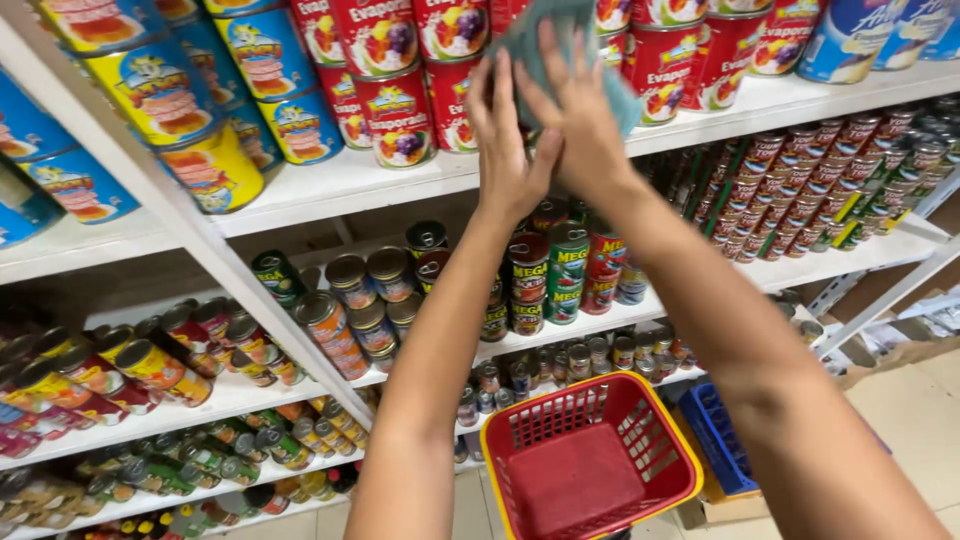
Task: Wiping down shelves and cleaning canned goods in a grocery store.
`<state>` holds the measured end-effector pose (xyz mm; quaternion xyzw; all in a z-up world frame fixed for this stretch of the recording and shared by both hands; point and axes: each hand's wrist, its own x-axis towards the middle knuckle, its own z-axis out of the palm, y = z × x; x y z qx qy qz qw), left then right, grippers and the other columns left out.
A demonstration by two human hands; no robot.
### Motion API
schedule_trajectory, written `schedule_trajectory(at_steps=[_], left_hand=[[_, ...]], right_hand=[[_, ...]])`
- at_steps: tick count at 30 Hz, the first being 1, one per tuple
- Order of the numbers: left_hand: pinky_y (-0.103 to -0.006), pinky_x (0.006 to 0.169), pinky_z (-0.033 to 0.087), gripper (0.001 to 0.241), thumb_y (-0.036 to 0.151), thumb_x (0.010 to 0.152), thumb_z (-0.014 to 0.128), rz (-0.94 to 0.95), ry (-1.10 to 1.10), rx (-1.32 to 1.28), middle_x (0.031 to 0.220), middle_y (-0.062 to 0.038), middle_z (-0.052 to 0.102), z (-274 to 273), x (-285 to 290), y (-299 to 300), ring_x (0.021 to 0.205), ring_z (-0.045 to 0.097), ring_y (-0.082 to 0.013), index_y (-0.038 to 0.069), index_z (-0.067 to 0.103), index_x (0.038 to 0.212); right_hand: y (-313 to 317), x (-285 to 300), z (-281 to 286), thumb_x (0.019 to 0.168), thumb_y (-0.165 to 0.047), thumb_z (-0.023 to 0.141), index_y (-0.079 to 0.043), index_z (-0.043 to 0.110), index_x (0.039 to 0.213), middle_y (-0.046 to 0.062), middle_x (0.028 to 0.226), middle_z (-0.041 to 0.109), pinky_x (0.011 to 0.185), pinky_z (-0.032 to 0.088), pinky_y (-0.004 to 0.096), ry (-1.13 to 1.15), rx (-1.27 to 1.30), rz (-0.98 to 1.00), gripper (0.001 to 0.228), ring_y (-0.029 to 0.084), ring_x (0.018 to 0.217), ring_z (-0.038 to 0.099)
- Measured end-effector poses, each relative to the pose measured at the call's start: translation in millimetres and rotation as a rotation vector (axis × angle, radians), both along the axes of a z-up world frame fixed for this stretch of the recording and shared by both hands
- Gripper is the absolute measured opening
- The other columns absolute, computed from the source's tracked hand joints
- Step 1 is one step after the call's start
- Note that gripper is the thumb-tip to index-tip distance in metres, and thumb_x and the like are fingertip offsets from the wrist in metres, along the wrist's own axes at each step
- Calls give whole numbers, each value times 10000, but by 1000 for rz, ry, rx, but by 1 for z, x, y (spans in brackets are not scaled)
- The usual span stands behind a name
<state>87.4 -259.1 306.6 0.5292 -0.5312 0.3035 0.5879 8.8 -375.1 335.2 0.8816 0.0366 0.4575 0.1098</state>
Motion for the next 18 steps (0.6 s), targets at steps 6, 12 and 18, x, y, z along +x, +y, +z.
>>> schedule_trajectory(at_steps=[6,12,18], left_hand=[[-606,1278,312,648,607,1115,276,402,45,-54,1725,-154,192,-6,-16,-22,1570,348,-417,248,251,1654],[-631,1402,143,622,555,1126,251,396,-10,-37,1792,8,145,5,-12,-46,1715,137,-257,314,167,1693],[-622,1409,80,672,563,1158,249,461,-174,36,1792,5,-30,-4,-7,-82,1692,43,-230,263,-6,1702]], right_hand=[[0,-32,-37,1038,5,521,-54,221,1641,159,1700,267,1252,383,500,48,327,263,676,399,1592,183],[-45,-73,2,741,15,588,-64,745,1197,184,1418,646,1002,558,464,-8,-143,125,489,385,1174,672],[-81,-102,106,815,117,574,30,709,1356,288,1326,630,858,548,552,-323,-357,138,565,500,1089,664]])
